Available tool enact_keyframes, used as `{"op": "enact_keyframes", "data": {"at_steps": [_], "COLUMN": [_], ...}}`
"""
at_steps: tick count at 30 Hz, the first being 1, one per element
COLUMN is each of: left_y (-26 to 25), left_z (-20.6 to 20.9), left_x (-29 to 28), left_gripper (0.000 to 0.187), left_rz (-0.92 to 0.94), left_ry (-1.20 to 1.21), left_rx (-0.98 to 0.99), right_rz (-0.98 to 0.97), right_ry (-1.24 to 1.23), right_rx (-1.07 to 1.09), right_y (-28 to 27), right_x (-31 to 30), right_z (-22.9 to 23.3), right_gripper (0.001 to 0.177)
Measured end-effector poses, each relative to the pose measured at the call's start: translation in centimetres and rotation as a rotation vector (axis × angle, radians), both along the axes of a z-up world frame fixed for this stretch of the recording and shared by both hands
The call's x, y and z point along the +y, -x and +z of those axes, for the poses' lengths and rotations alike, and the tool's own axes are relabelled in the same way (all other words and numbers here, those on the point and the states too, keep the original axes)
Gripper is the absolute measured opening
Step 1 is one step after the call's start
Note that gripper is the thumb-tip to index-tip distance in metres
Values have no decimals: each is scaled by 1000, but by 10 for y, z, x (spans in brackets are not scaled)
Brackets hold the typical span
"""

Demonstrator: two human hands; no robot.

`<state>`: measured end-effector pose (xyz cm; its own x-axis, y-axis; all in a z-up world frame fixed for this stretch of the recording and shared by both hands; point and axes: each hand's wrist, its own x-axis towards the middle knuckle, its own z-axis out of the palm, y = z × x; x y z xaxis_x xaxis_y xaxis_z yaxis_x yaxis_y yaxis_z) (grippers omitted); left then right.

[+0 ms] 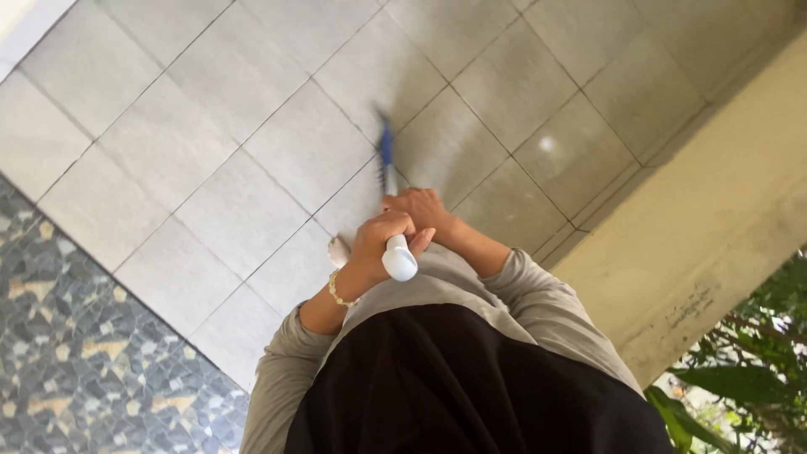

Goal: The recorder sweeps a tiled floor using a long-handled broom.

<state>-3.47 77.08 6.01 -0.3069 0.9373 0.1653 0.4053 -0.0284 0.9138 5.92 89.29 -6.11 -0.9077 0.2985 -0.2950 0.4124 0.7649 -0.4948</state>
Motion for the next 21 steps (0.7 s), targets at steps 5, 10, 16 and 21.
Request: {"op": "enact_keyframes", "data": {"at_steps": [5,10,16,21], "left_y": [-50,-104,-102,-34], "left_z": [-69,-180,-228,-186], "left_x": [65,138,164,137], "left_gripper": [33,31,29,28], "left_rz": [-154,-217,-219,-46], "left_ry": [-247,-437,-421,-127], "left_rx": [-216,-420,-425,-167], "right_rz": [-266,-457,-439,-323], "right_ry": [-200,-299,-296,-101], "right_rx": [-41,-178,-198,-6], "right_y": [-83,-144,-144,-58], "right_x": [65,139,183,157], "right_z": [-27,-120,-231,-237], "right_gripper": [20,17,30,30]}}
